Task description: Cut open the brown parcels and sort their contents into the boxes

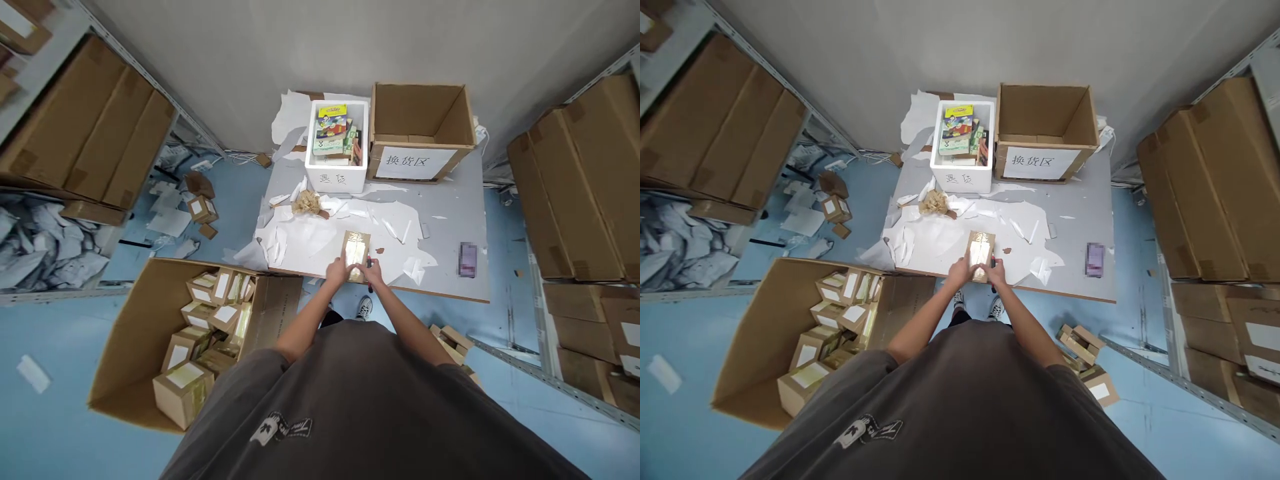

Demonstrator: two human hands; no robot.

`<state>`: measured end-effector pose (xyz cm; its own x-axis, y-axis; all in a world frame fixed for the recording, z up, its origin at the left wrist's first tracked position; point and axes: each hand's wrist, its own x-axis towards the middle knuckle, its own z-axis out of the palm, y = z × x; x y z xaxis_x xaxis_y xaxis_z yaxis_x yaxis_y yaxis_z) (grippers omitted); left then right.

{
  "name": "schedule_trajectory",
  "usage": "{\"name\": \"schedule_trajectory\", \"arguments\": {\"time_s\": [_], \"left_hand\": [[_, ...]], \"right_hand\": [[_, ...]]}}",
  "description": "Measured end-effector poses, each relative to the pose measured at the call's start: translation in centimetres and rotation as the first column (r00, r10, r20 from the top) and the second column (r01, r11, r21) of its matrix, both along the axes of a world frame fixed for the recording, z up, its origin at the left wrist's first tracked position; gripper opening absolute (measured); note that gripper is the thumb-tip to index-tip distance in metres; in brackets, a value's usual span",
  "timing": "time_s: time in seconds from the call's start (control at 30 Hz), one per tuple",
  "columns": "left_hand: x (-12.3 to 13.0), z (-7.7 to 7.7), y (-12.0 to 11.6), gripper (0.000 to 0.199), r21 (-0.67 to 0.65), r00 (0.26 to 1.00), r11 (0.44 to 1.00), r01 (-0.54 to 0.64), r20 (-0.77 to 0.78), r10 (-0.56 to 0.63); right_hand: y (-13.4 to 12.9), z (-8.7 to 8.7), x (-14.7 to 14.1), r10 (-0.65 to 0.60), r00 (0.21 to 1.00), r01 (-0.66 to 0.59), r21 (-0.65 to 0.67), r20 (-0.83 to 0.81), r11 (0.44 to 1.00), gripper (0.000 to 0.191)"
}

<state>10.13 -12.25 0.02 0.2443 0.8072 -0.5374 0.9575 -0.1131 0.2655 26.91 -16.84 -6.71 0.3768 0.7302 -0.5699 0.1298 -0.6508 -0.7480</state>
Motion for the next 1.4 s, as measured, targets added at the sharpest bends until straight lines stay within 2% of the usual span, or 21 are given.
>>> {"name": "schedule_trajectory", "arguments": {"time_s": [0.1,0.2,0.3,0.4,0.47,0.53,0.6,0.67,0.77,0.87,0.97,1.1,1.17,1.23,1.33,1.4], "left_hand": [[2.3,-0.8,-3.5,0.068,0.048,1.000,0.999,-0.001,-0.005,0.001],[3.4,-1.3,-4.7,0.062,0.086,1.000,0.996,0.007,0.026,-0.010],[3.4,-0.9,-3.1,0.061,0.109,0.993,0.988,0.106,0.042,-0.111],[2.6,0.1,-0.2,0.066,0.153,0.967,0.955,0.255,-0.038,-0.252],[2.2,0.6,1.8,0.078,0.227,0.917,0.889,0.398,-0.082,-0.390],[2.1,0.7,3.5,0.083,0.253,0.808,0.774,0.581,-0.066,-0.585],[2.4,0.5,4.6,0.075,0.253,0.693,0.668,0.700,-0.016,-0.721],[2.8,0.0,5.0,0.061,0.264,0.647,0.630,0.731,0.027,-0.762],[3.4,-0.9,4.2,0.054,0.300,0.684,0.667,0.682,0.063,-0.727],[4.0,-2.0,2.1,0.057,0.326,0.785,0.764,0.557,0.096,-0.612],[5.1,-3.1,-0.5,0.057,0.341,0.898,0.867,0.362,0.120,-0.423],[6.6,-4.1,-2.5,0.060,0.386,0.969,0.906,0.173,0.096,-0.226],[7.0,-4.2,-2.5,0.063,0.376,0.975,0.913,0.160,0.083,-0.205],[7.1,-4.2,-1.9,0.066,0.341,0.970,0.922,0.183,0.090,-0.226],[7.0,-4.2,-0.5,0.069,0.298,0.960,0.935,0.194,0.138,-0.243],[6.9,-4.2,0.2,0.074,0.269,0.955,0.943,0.195,0.167,-0.245]], "right_hand": [[1.1,-0.4,0.9,-0.028,0.988,0.031,-0.016,0.150,0.999,0.067],[3.9,-0.1,3.5,0.117,0.955,-0.116,-0.018,0.272,0.993,0.070],[7.0,0.4,5.9,0.241,0.903,-0.236,-0.057,0.357,0.970,0.071],[8.5,0.5,7.4,0.303,0.888,-0.302,-0.059,0.346,0.951,0.074],[8.0,0.2,8.0,0.280,0.911,-0.282,-0.037,0.302,0.959,0.073],[6.2,-0.4,8.5,0.222,0.944,-0.229,-0.002,0.244,0.973,0.072],[3.8,-1.0,8.8,0.165,0.968,-0.172,0.025,0.187,0.985,0.072],[1.5,-1.4,8.7,0.111,0.984,-0.115,0.019,0.137,0.993,0.070],[0.0,-1.7,8.4,0.022,0.997,-0.019,-0.036,0.078,0.999,0.063],[1.1,-1.5,8.3,-0.023,0.997,0.026,-0.037,0.067,0.999,0.057],[3.0,-1.0,8.7,0.017,0.997,-0.020,0.036,0.070,0.999,0.052],[3.5,-0.1,10.3,0.111,0.991,-0.103,0.097,-0.080,0.990,0.047],[2.6,0.5,11.3,0.201,0.964,-0.183,0.115,-0.173,0.976,0.047],[1.5,1.1,12.4,0.352,0.916,-0.332,0.126,-0.194,0.935,0.048],[0.1,1.9,13.6,0.557,0.826,-0.552,0.073,-0.088,0.831,0.045],[-0.3,2.4,13.8,0.627,0.779,-0.627,-0.010,0.004,0.779,0.040]]}}
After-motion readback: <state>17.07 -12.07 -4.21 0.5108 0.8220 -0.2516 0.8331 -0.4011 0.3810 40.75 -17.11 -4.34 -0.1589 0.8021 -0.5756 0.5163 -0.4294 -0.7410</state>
